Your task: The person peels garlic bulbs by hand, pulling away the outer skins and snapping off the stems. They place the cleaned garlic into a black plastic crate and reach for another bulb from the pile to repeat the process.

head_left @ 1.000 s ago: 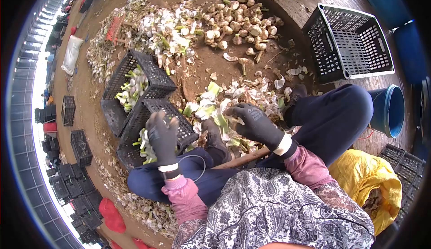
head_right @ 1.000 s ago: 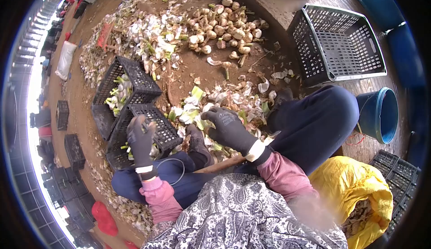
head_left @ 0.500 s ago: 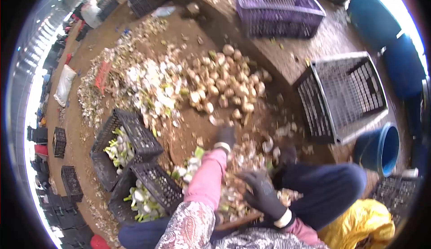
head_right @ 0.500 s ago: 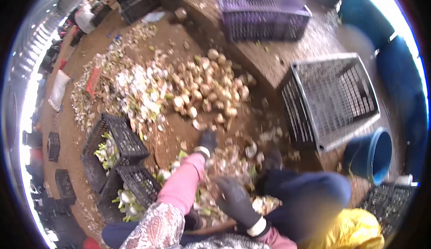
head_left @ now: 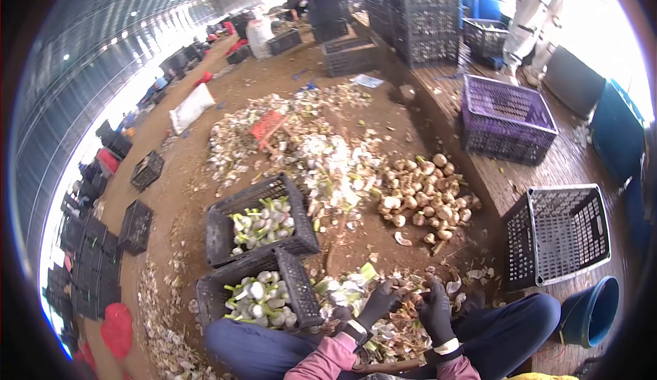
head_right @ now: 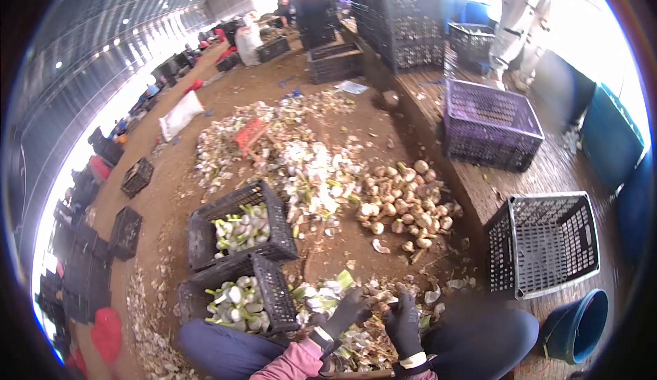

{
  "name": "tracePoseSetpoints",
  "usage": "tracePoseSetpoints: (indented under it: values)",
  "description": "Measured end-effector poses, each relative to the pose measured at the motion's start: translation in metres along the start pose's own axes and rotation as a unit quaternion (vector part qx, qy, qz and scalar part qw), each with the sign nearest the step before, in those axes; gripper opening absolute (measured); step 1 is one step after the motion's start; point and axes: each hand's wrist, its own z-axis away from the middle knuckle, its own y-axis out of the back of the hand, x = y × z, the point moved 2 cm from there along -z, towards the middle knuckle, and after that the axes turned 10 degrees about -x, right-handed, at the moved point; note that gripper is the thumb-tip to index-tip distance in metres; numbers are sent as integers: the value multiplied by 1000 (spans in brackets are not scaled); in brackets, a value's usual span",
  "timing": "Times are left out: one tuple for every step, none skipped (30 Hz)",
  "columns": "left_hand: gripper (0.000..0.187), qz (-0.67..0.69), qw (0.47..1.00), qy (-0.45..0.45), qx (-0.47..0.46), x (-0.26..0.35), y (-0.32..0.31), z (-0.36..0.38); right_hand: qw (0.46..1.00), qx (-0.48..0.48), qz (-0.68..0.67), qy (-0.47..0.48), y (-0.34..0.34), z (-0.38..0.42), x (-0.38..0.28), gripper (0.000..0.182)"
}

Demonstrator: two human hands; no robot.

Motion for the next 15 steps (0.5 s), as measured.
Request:
tracePoseSetpoints:
  values:
    - [33, -114, 989, -90, 24, 18, -5, 13, 994, 51, -63, 70, -8, -2, -6, 48]
    - [35, -54, 997, -38, 30, 27, -7, 25, 984, 19, -160, 72, -15, -5, -10, 38]
    - [32, -178, 981, -43, 72, 53, -7, 39, 965, -13, -254, 69, -18, -6, -17, 29]
    - [33, -123, 989, -43, 64, 56, -1, 46, 959, -14, -272, 82, -19, -5, -29, 16]
    - [37, -34, 997, -52, 47, 60, 3, 54, 940, -29, -332, 73, -20, -5, -32, 16]
    - [41, 55, 996, -57, 31, 69, 5, 63, 917, -46, -392, 62, -21, -6, -31, 15]
    - [49, 0, 994, -111, 21, 62, 15, 66, 889, -63, -451, 50, -23, -7, -32, 15]
    - [56, 23, 994, -105, 4, 69, 16, 77, 873, -78, -479, 48, -20, -3, -42, 15]
    - [64, 48, 994, -98, -13, 76, 17, 87, 846, -87, -525, 45, -23, -1, -50, 18]
    - [64, 34, 997, -70, 5, 84, 17, 96, 843, -111, -524, 54, -27, 1, -53, 24]
    - [64, 21, 999, -42, 20, 98, 14, 105, 840, -132, -523, 63, -29, 1, -55, 31]
    - [61, 95, 990, -99, 35, 97, 14, 110, 834, -140, -528, 79, -32, 3, -58, 32]
    - [59, 115, 984, -128, 35, 99, 14, 114, 828, -146, -533, 94, -34, 5, -61, 34]
    - [59, 116, 982, -139, 50, 100, 14, 116, 822, -152, -538, 109, -36, 9, -65, 35]
    - [59, 117, 979, -152, 65, 99, 13, 116, 844, -164, -500, 100, -38, 12, -67, 32]
